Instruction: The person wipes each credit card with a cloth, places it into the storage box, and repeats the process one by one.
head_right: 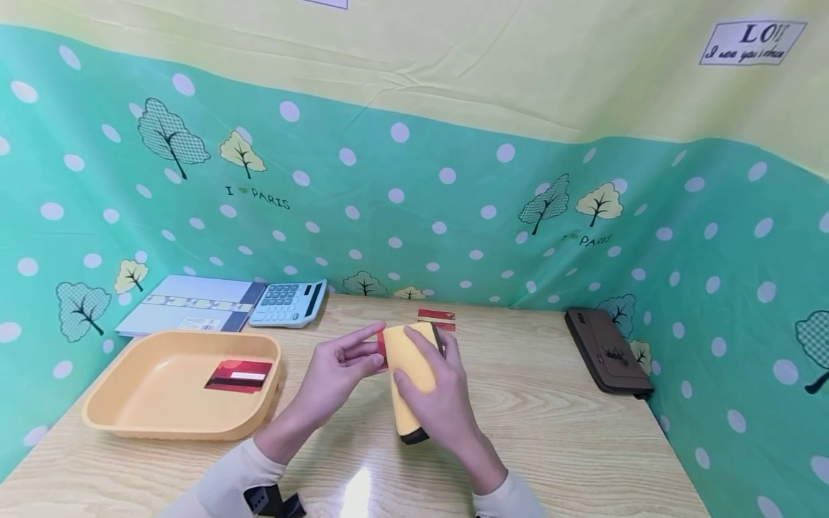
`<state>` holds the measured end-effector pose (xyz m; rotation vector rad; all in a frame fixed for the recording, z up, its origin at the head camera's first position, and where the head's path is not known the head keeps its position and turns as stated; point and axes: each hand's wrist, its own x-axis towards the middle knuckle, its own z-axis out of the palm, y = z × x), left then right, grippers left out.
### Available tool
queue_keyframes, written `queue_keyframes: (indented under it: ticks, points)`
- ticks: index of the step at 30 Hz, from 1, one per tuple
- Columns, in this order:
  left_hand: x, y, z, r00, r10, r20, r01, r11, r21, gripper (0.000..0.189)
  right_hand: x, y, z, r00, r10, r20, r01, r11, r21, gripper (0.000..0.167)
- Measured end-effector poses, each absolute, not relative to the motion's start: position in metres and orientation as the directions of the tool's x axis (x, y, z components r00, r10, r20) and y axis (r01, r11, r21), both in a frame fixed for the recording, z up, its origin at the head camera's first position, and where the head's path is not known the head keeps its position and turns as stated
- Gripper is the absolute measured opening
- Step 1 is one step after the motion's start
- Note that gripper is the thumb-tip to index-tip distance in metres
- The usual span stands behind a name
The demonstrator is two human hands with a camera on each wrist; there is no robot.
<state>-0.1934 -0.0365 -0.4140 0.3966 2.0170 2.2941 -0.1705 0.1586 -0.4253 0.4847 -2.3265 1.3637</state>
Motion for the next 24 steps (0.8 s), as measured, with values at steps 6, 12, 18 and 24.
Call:
queue_keyframes:
  ticks: [6, 12, 18, 24]
  points:
    - [-0.193, -0.036, -0.415, -0.965, 0.214, 0.152, 0.124, -0.139, 0.983, 0.049, -0.170, 0.157, -0.427, -0.842, -0.105, 0.529, -0.510, 0.476, -0.717, 0.067]
    - [-0.193, -0.036, -0.414, -0.964, 0.211, 0.160, 0.131, -0.144, 0.981, 0.049, -0.170, 0.159, -0.424, -0.845, -0.089, 0.527, -0.496, 0.497, -0.712, 0.067]
    - [-0.192, -0.040, -0.412, -0.962, 0.220, 0.162, 0.131, -0.146, 0.980, 0.050, -0.173, 0.164, -0.421, -0.855, -0.061, 0.515, -0.473, 0.498, -0.727, 0.066]
    - [-0.192, -0.045, -0.407, -0.963, 0.225, 0.149, 0.122, -0.130, 0.984, 0.051, -0.178, 0.173, -0.419, -0.870, -0.006, 0.493, -0.428, 0.506, -0.749, 0.066]
